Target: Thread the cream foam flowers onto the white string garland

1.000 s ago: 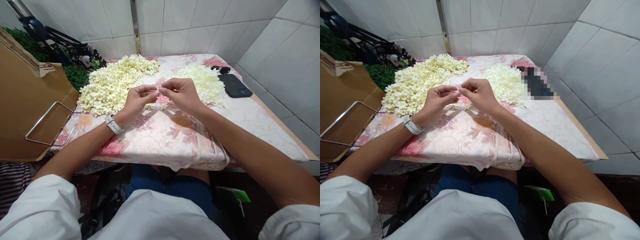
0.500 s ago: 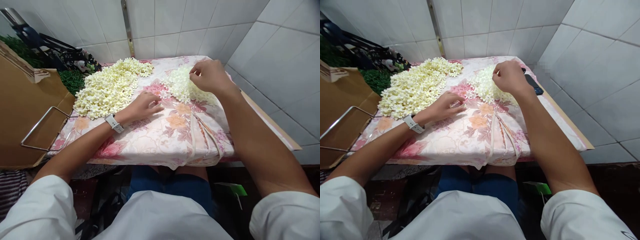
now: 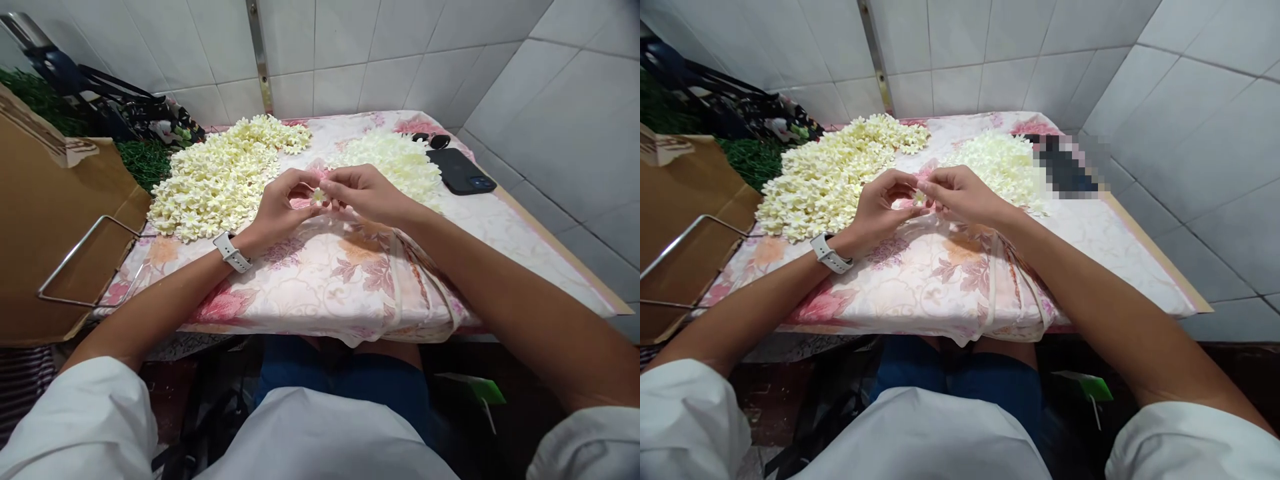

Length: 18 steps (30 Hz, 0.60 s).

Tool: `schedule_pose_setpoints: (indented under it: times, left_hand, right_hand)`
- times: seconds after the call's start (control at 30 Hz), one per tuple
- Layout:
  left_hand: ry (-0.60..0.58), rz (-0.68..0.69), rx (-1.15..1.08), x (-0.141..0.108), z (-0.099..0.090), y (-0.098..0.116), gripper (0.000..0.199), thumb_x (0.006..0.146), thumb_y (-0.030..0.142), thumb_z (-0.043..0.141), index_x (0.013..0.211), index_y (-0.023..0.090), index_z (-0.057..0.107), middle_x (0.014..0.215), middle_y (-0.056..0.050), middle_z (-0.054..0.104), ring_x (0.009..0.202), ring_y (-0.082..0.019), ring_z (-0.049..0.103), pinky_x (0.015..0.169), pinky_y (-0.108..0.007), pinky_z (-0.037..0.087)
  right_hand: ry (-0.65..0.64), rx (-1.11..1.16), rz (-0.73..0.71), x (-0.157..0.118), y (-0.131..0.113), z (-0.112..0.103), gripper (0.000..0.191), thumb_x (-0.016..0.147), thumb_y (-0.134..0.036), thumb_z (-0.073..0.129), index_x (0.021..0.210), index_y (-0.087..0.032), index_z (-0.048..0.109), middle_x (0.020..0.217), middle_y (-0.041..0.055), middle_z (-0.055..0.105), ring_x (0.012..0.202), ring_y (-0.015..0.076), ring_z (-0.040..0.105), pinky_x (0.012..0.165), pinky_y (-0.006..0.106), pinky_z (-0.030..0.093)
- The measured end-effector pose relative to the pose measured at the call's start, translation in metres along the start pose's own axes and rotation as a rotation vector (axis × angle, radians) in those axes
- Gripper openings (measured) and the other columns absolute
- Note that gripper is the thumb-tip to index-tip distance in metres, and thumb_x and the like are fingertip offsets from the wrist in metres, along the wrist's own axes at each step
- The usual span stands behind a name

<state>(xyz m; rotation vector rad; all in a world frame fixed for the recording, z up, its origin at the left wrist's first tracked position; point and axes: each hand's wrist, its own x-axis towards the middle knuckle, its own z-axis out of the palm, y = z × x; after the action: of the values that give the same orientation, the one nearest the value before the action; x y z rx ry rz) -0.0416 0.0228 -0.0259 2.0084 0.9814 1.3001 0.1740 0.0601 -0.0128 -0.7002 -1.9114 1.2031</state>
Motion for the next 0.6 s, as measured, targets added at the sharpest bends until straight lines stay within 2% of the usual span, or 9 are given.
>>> schedule_pose_setpoints:
  times: [0.07,0.17,0.23,0.3,0.43,0.53,0.6]
  left_hand:
    - [0.05,0.015,-0.015,0.0,0.0,0.003,0.045,0.081,0.046,0.096,0.115,0.024,0.075,0.12,-0.008,0.079,0.106,-0.019,0.074,0.1,-0.033,0.062]
    - [0.112,-0.005,-0.091,0.0,0.0,0.006,0.052,0.073,0.037,0.102,0.117,0.026,0.076,0.126,-0.006,0.079,0.103,-0.017,0.074,0.099,-0.033,0.063]
    - [0.124,-0.029,-0.196,0.001,0.001,0.005,0.047,0.074,0.036,0.102,0.114,0.025,0.08,0.119,-0.005,0.081,0.096,-0.016,0.076,0.093,-0.032,0.065]
    - [0.105,-0.032,-0.285,0.002,0.001,0.003,0.037,0.08,0.04,0.099,0.109,0.024,0.083,0.106,-0.004,0.082,0.091,-0.016,0.078,0.088,-0.032,0.066]
    - [0.075,-0.007,-0.363,0.005,0.001,-0.003,0.041,0.08,0.053,0.097,0.104,0.022,0.084,0.09,-0.002,0.081,0.081,-0.013,0.077,0.077,-0.028,0.064]
    - [0.067,-0.009,-0.403,0.006,0.001,-0.005,0.044,0.077,0.055,0.099,0.099,0.02,0.082,0.086,0.0,0.08,0.076,-0.009,0.074,0.071,-0.023,0.061]
    - [0.057,-0.026,-0.432,0.005,0.002,-0.002,0.043,0.078,0.052,0.1,0.099,0.02,0.08,0.089,0.0,0.08,0.079,-0.008,0.074,0.076,-0.023,0.063]
  right_hand:
    - [-0.001,0.104,-0.012,-0.002,-0.001,0.006,0.057,0.079,-0.075,0.09,0.091,-0.021,0.078,0.075,0.0029,0.073,0.064,0.0144,0.063,0.059,0.033,0.051]
    - [0.062,0.175,-0.056,-0.001,-0.002,0.009,0.054,0.075,-0.068,0.097,0.093,-0.021,0.078,0.076,0.0025,0.074,0.065,0.0151,0.067,0.062,0.034,0.056]
    - [0.106,0.211,-0.076,-0.001,-0.002,0.01,0.055,0.072,-0.066,0.1,0.091,-0.021,0.076,0.072,0.0005,0.071,0.062,0.0147,0.066,0.061,0.034,0.058]
    - [0.153,0.213,-0.074,-0.001,-0.002,0.01,0.058,0.07,-0.066,0.101,0.096,-0.023,0.073,0.07,-0.0013,0.071,0.059,0.0142,0.065,0.059,0.034,0.058]
    - [0.173,0.138,-0.136,-0.002,-0.002,0.012,0.055,0.078,-0.067,0.096,0.104,-0.025,0.072,0.071,-0.0023,0.074,0.056,0.0133,0.064,0.055,0.033,0.057]
    - [0.195,0.059,-0.237,-0.002,0.001,0.014,0.045,0.087,-0.065,0.089,0.096,-0.023,0.077,0.072,-0.0009,0.072,0.058,0.0133,0.063,0.054,0.033,0.055]
    - [0.257,-0.038,-0.3,-0.002,0.004,0.015,0.043,0.09,-0.064,0.087,0.09,-0.022,0.08,0.077,0.0014,0.075,0.064,0.0147,0.065,0.057,0.034,0.055]
